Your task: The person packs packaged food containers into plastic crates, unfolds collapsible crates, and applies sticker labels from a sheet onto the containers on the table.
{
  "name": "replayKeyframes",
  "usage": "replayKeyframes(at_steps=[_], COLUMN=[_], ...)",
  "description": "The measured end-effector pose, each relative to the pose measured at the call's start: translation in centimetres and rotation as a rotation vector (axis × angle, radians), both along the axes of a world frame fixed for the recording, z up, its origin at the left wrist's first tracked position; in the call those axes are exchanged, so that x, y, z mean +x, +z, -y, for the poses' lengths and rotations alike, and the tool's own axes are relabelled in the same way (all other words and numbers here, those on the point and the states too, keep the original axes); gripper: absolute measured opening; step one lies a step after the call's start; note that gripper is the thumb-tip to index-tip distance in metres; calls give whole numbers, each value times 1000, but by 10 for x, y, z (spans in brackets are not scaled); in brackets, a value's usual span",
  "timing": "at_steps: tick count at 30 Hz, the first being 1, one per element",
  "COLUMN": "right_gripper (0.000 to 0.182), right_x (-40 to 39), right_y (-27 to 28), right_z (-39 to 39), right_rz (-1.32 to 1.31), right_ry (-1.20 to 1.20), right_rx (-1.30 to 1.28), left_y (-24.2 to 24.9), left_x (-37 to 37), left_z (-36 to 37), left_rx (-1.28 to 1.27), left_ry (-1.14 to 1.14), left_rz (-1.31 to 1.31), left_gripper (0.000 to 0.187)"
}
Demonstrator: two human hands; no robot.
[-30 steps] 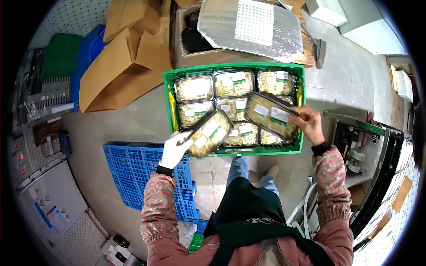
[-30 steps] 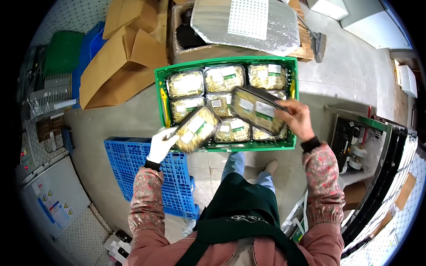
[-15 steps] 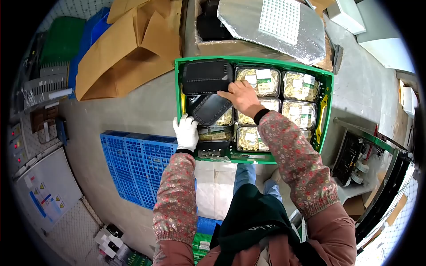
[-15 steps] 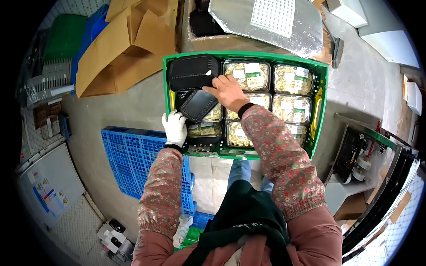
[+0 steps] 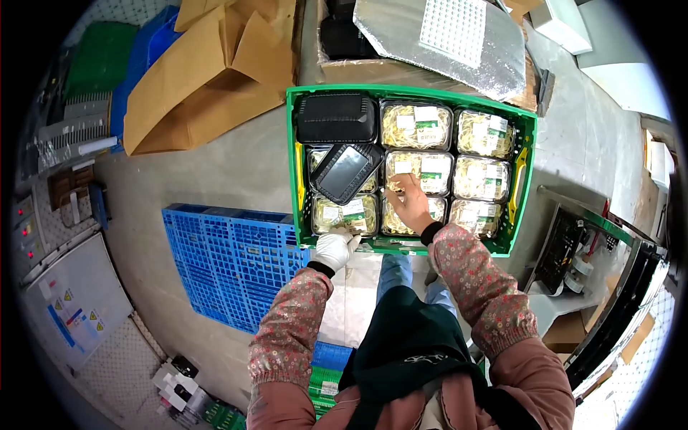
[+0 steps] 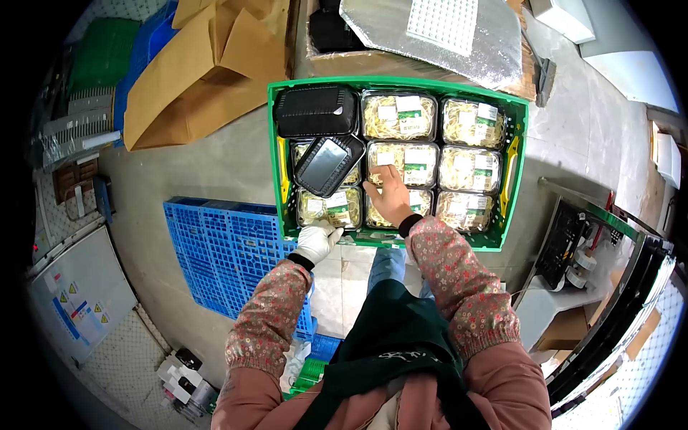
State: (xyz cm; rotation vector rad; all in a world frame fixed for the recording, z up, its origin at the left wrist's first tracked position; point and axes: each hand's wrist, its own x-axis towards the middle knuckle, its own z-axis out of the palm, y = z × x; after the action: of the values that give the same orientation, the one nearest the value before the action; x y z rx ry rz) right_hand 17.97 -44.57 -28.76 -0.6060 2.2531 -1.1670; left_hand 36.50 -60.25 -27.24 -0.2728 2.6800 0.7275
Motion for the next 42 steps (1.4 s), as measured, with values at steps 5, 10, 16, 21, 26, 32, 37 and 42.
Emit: replayKeyframes(at_steps=[5, 10, 16, 21, 26, 32, 37, 42], right_gripper=[45, 53, 45, 63, 66, 32, 32, 21], right_x=[-28, 28, 45, -23, -61, -27, 89, 287], right_y=[20, -3, -27, -14, 25, 62, 223, 334], right_z=[47, 52, 15, 89, 46, -199, -444, -641], right_rz=[-196, -151, 215, 441, 901, 256, -81, -828], right_ry=[-41, -95, -303, -274, -378, -382, -866, -1520], right_rx=[-38, -21, -61, -267, -355, -205, 127, 537], left_y=[11, 9, 35, 3, -28, 4, 76, 213], left_x=[-34, -61, -64, -32, -60, -75, -150, -223], left_z=[9, 14, 7, -42, -8, -14, -108, -404], left_rx=[190, 166, 32, 375, 211, 425, 853, 1081], left_ry=[801, 992, 870, 556, 597, 469, 579, -1], left_rz=[-21, -177, -475, -215, -185, -53, -70, 10], left_gripper=[30, 92, 69, 34, 22, 25, 34, 36])
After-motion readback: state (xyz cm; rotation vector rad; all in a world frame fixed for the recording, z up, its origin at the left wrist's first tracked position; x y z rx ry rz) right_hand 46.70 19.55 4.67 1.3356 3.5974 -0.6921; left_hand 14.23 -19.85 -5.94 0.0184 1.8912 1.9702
